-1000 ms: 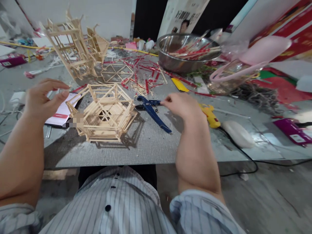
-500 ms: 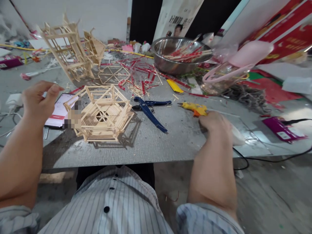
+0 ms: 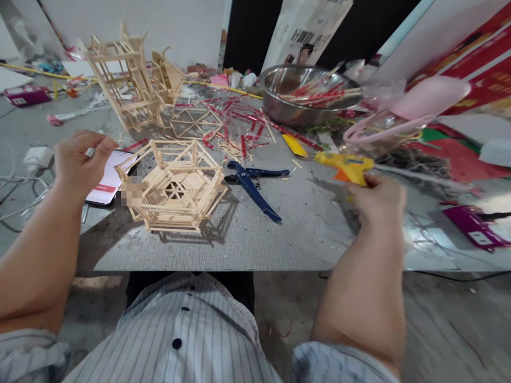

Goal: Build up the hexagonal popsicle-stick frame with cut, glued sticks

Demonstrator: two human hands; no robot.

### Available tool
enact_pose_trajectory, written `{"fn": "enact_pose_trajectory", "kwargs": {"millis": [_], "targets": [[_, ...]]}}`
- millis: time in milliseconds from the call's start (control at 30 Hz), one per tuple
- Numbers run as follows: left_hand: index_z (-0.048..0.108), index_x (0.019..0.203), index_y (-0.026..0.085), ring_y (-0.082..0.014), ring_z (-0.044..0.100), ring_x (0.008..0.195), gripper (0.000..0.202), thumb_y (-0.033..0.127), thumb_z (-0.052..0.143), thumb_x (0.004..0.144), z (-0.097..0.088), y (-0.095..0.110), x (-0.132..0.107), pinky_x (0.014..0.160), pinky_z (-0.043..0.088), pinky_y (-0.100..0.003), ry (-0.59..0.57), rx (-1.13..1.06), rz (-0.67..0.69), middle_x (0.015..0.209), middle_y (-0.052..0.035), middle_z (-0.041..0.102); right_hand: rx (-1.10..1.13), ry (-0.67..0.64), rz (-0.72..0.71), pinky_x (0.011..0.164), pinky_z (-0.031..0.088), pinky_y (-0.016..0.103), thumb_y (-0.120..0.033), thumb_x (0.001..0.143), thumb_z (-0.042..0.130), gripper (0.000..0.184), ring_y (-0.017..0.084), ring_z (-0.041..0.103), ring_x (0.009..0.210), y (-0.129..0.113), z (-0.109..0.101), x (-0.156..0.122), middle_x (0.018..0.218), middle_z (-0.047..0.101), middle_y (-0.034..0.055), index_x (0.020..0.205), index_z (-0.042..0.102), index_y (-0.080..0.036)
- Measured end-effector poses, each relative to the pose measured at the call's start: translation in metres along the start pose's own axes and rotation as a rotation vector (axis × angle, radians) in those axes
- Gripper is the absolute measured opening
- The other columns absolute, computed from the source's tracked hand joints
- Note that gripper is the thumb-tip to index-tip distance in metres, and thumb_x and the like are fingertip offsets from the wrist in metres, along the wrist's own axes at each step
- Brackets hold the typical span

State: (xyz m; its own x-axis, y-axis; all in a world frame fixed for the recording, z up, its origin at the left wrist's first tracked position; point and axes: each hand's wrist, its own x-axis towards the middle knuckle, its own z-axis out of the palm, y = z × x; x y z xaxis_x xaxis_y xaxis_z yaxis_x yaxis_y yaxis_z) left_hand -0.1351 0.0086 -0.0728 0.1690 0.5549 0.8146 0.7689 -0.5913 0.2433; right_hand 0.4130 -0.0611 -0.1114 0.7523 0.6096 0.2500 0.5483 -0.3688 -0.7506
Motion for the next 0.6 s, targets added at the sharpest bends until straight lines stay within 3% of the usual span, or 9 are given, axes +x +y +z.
{"fn": "enact_pose_trajectory", "kwargs": {"millis": [67, 133, 233, 300, 400, 467, 600], "targets": [[0.069, 0.069, 0.016, -0.0132, 0.055, 0.064, 0.046, 0.053, 0.053, 0.093, 0.000, -0.001, 0.000, 0.063, 0.038, -0.028, 0.016, 0.008, 0.013, 0.064, -0.0036, 0.062, 0.329, 0.029, 0.102, 0.071, 0.045, 0.034, -0.005, 0.055, 0.074, 0.022, 0.012, 0.049, 0.061, -0.030, -0.006, -0.015, 0.070, 0.056, -0.0021, 0.063, 0.061, -0.021], [0.069, 0.071, 0.017, -0.0130, 0.057, 0.065, 0.041, 0.050, 0.056, 0.092, 0.000, 0.000, -0.001, 0.065, 0.040, -0.028, 0.032, -0.010, 0.030, 0.066, -0.0031, 0.064, 0.560, -0.067, 0.085, 0.065, 0.045, 0.026, 0.000, 0.057, 0.069, 0.022, 0.009, 0.050, 0.061, -0.060, -0.011, -0.029, 0.072, 0.058, -0.0013, 0.061, 0.062, -0.020], [0.070, 0.078, 0.018, -0.0133, 0.063, 0.075, 0.034, 0.046, 0.058, 0.093, -0.003, 0.007, -0.001, 0.077, 0.046, -0.030, -0.007, -0.091, 0.105, 0.077, -0.0026, 0.071, 0.719, -0.313, 0.067, 0.049, 0.043, 0.021, -0.007, 0.061, 0.067, 0.014, 0.009, 0.050, 0.054, -0.095, -0.013, -0.045, 0.065, 0.055, -0.0005, 0.067, 0.065, -0.020], [0.071, 0.084, 0.019, -0.0138, 0.067, 0.083, 0.032, 0.046, 0.056, 0.095, -0.005, 0.015, -0.001, 0.085, 0.048, -0.032, -0.058, -0.138, 0.174, 0.086, -0.0025, 0.073, 0.788, -0.514, -0.006, 0.048, 0.046, 0.021, -0.015, 0.057, 0.075, 0.018, 0.009, 0.051, 0.054, -0.112, -0.010, -0.055, 0.062, 0.051, -0.0024, 0.073, 0.066, -0.020], [0.070, 0.088, 0.020, -0.0152, 0.069, 0.088, 0.033, 0.045, 0.051, 0.098, -0.008, 0.025, 0.000, 0.087, 0.049, -0.034, -0.108, -0.168, 0.249, 0.090, -0.0023, 0.075, 0.771, -0.610, -0.060, 0.047, 0.049, 0.026, -0.021, 0.044, 0.080, 0.031, 0.010, 0.054, 0.053, -0.133, -0.002, -0.069, 0.064, 0.054, -0.0044, 0.068, 0.061, -0.022], [0.069, 0.087, 0.021, -0.0159, 0.069, 0.089, 0.033, 0.045, 0.050, 0.098, -0.008, 0.028, 0.000, 0.087, 0.050, -0.035, -0.136, -0.177, 0.296, 0.089, -0.0023, 0.075, 0.742, -0.675, -0.079, 0.045, 0.045, 0.027, -0.022, 0.045, 0.077, 0.030, 0.009, 0.051, 0.048, -0.145, 0.003, -0.079, 0.069, 0.060, -0.0037, 0.071, 0.062, -0.022], [0.067, 0.082, 0.022, -0.0160, 0.069, 0.087, 0.033, 0.042, 0.047, 0.099, -0.009, 0.033, 0.001, 0.086, 0.052, -0.036, -0.179, -0.224, 0.364, 0.087, -0.0027, 0.076, 0.784, -0.927, -0.082, 0.043, 0.037, 0.027, -0.028, 0.055, 0.067, 0.030, 0.008, 0.047, 0.048, -0.164, 0.012, -0.094, 0.076, 0.065, -0.0019, 0.084, 0.071, -0.021]]}}
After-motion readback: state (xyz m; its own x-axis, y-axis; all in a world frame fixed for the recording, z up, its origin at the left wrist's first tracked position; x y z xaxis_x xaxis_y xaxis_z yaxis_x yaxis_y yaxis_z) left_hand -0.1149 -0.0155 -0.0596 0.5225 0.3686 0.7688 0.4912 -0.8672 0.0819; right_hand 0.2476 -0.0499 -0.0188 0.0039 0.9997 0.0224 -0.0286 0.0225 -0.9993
